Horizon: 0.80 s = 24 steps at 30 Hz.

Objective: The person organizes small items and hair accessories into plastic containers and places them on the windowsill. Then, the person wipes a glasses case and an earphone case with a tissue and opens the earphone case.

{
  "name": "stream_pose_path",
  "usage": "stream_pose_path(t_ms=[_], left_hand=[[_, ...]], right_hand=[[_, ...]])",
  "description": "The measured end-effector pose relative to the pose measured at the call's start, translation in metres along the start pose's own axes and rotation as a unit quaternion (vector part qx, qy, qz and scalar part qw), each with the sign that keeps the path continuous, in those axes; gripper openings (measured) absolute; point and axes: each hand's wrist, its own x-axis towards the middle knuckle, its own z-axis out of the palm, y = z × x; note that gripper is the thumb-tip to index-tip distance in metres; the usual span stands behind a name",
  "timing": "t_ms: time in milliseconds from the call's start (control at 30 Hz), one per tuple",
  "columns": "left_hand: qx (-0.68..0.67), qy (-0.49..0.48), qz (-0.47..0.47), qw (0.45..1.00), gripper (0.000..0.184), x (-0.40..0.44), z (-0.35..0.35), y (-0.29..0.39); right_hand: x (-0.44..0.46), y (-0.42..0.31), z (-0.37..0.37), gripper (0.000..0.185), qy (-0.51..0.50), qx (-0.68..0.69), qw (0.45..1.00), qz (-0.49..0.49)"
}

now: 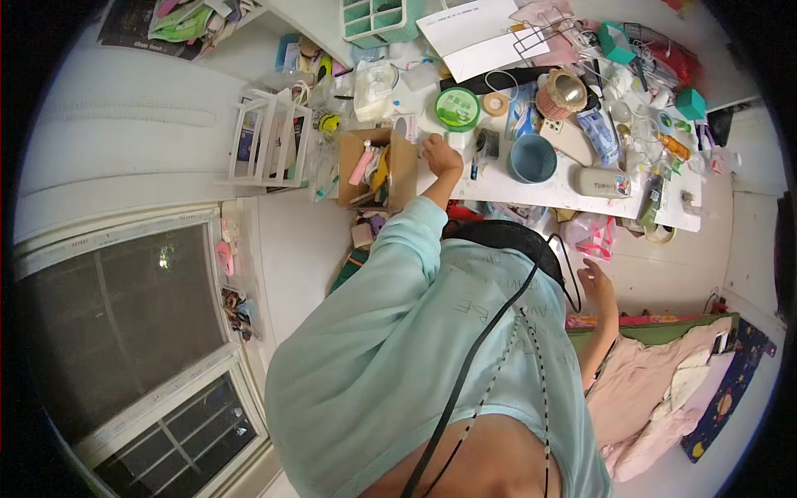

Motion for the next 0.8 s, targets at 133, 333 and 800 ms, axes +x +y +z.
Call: stream_pose_path(t_ms=[133, 333, 800], left_hand=[[0.025, -0.003, -0.077, 0.997, 0.025, 0.002, 0.003, 0.014], [-0.028, 0.045, -0.138, 0.989, 0.027, 0.017, 0.025, 0.005], [-0.221, 0.032, -0.049, 0.974, 0.067, 0.054, 0.017, -0.039]], right_hand=[[-0.015, 0.006, 0.002, 0.036, 0.022, 0.019, 0.999, 0.018], [-0.023, -0.003, -0.004, 0.036, 0.015, 0.029, 0.998, 0.049], [0.020, -0.001, -0.009, 0.036, -0.013, 0.021, 1.000, -0.008]])
